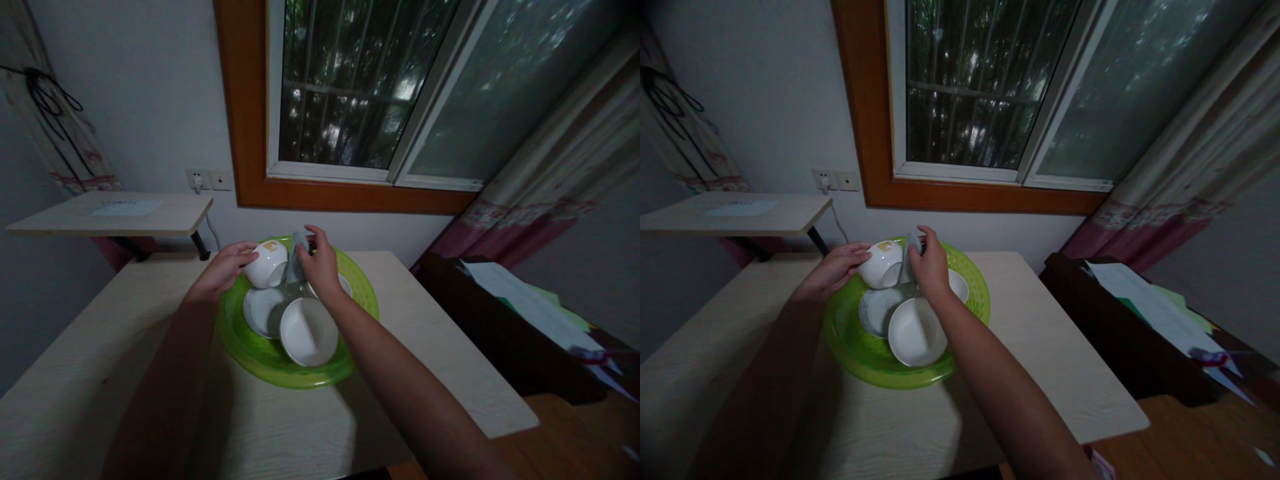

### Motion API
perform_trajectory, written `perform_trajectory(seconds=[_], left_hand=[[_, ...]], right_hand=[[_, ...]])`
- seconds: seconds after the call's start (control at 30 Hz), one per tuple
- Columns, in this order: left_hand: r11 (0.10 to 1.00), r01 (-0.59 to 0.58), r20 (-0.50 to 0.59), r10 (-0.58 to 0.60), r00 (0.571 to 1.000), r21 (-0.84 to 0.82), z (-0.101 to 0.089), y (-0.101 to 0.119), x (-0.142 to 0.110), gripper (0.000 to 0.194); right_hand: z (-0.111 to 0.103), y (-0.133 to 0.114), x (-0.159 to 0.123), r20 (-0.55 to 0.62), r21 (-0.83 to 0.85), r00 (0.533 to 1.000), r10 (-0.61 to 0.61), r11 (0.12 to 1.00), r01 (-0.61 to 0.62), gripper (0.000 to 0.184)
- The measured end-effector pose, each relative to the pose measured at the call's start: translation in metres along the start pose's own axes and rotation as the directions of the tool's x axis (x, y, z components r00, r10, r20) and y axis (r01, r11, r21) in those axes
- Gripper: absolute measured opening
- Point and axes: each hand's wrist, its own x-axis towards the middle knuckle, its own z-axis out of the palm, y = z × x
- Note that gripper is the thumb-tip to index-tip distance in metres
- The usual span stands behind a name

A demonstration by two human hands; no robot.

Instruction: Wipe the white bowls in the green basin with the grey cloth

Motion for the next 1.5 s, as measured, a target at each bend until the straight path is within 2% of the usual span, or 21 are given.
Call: perform_trajectory(seconds=[0.07,0.13,0.2,0.3,0.37,0.43,0.6,0.67,0.73,0.87,0.93,1.03,1.2,1.27,1.4,1.5], left_hand=[[1.000,0.005,0.021,-0.005,1.000,0.002,0.001,0.000,-0.001,0.044],[1.000,0.008,0.037,-0.008,0.999,0.015,0.001,0.001,-0.001,0.051],[1.000,-0.001,0.043,0.000,0.999,0.025,0.001,0.002,-0.001,0.061],[0.999,-0.015,0.033,0.014,0.999,0.039,0.000,0.003,-0.001,0.074],[0.999,-0.023,0.029,0.022,0.999,0.045,-0.001,0.003,-0.001,0.075],[0.998,-0.035,0.030,0.034,0.999,0.046,-0.002,0.003,0.000,0.071],[0.998,-0.038,0.049,0.035,0.998,0.055,-0.004,0.001,0.002,0.063],[0.998,-0.048,0.053,0.046,0.998,0.042,-0.004,0.000,0.003,0.060],[0.997,-0.054,0.039,0.053,0.998,0.046,-0.005,0.000,0.004,0.058],[0.996,-0.051,0.006,0.050,0.999,0.079,-0.005,0.000,0.003,0.057],[0.994,-0.053,0.013,0.052,0.999,0.091,-0.004,0.000,0.002,0.055],[0.991,-0.044,0.051,0.038,0.998,0.126,-0.002,0.000,0.001,0.053],[0.984,-0.056,0.085,0.042,0.996,0.167,0.000,-0.001,-0.001,0.053],[0.984,-0.064,0.083,0.051,0.995,0.165,0.000,-0.001,0.000,0.052],[0.982,-0.078,0.083,0.065,0.994,0.174,0.000,-0.003,0.000,0.050],[0.981,-0.065,0.082,0.051,0.995,0.182,0.000,-0.002,0.000,0.051]], right_hand=[[-0.004,0.004,0.004,-0.086,0.025,0.994,0.062,0.998,-0.060,0.049],[-0.006,0.007,0.005,-0.112,0.028,0.991,0.075,0.997,-0.073,0.037],[-0.004,0.006,0.004,-0.065,0.010,0.996,0.056,0.998,-0.055,0.027],[0.002,-0.002,-0.004,0.119,-0.015,0.992,-0.027,0.999,0.029,0.026],[0.007,-0.007,-0.010,0.266,0.000,0.957,-0.117,0.993,0.122,0.029],[0.011,-0.012,-0.015,0.356,0.026,0.912,-0.203,0.978,0.208,0.032],[0.016,-0.015,-0.020,0.502,0.051,0.791,-0.348,0.926,0.375,0.045],[0.018,-0.014,-0.021,0.521,0.033,0.764,-0.380,0.904,0.427,0.049],[0.019,-0.012,-0.021,0.486,-0.026,0.786,-0.381,0.893,0.450,0.046],[0.019,-0.005,-0.019,0.367,-0.203,0.877,-0.308,0.894,0.399,0.040],[0.016,-0.003,-0.019,0.340,-0.250,0.896,-0.287,0.890,0.381,0.039],[0.014,-0.007,-0.020,0.366,-0.261,0.878,-0.308,0.872,0.414,0.038],[0.013,-0.015,-0.024,0.484,-0.218,0.793,-0.371,0.826,0.519,0.040],[0.013,-0.014,-0.023,0.483,-0.250,0.803,-0.349,0.824,0.509,0.042],[0.011,-0.008,-0.020,0.420,-0.345,0.866,-0.272,0.835,0.429,0.043],[0.010,-0.006,-0.020,0.423,-0.322,0.860,-0.285,0.840,0.436,0.044]])
